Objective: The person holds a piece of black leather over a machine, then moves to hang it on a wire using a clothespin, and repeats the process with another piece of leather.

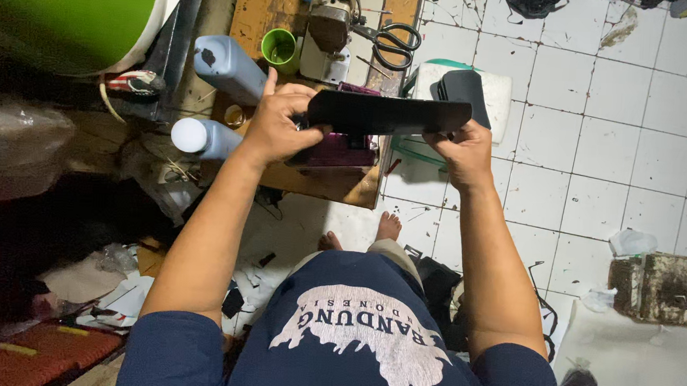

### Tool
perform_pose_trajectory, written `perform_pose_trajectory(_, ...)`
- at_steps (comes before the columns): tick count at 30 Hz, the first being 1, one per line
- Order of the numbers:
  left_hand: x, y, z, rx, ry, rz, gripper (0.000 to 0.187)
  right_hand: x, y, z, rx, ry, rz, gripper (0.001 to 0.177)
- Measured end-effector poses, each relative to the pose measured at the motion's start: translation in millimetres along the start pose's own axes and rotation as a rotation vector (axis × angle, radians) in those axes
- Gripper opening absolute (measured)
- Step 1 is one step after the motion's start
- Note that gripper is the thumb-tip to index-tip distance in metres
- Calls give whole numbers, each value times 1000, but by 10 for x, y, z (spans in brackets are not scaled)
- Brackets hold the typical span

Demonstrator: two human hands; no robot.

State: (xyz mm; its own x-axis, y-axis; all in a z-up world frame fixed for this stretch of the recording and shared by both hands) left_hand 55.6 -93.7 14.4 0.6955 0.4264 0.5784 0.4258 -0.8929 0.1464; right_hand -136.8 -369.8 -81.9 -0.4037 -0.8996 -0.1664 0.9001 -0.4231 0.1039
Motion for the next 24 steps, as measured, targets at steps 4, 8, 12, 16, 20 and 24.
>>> perform_pose_trajectory(4,-101,99,-84,-5,7,7,22,197,-19,-52,-2,-19,9,30)
perform_pose_trajectory(8,-165,191,-175,7,23,6,17,353,13,-102,-4,38,-13,35)
perform_pose_trajectory(12,-249,270,-171,40,28,37,15,497,40,-137,8,109,-26,38)
perform_pose_trajectory(16,-306,319,-151,48,17,43,15,544,35,-113,-5,154,-47,39)
perform_pose_trajectory(20,-323,336,-157,79,-30,50,16,483,65,79,38,218,-78,38)
perform_pose_trajectory(24,-325,350,-151,93,-49,55,16,566,131,90,119,299,-91,34)
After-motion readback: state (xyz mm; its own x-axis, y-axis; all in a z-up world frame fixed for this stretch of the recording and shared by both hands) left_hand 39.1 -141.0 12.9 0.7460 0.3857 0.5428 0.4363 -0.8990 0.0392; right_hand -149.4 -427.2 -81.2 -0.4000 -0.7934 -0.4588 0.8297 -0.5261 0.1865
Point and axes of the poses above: each hand's wrist, its own y-axis towards the middle knuckle, its own x-axis out of the back of the hand, z = x × y, the point moved 10 cm from there along y, towards the middle knuckle, and after that the axes turned 13 degrees about z, right-handed, at the moved point
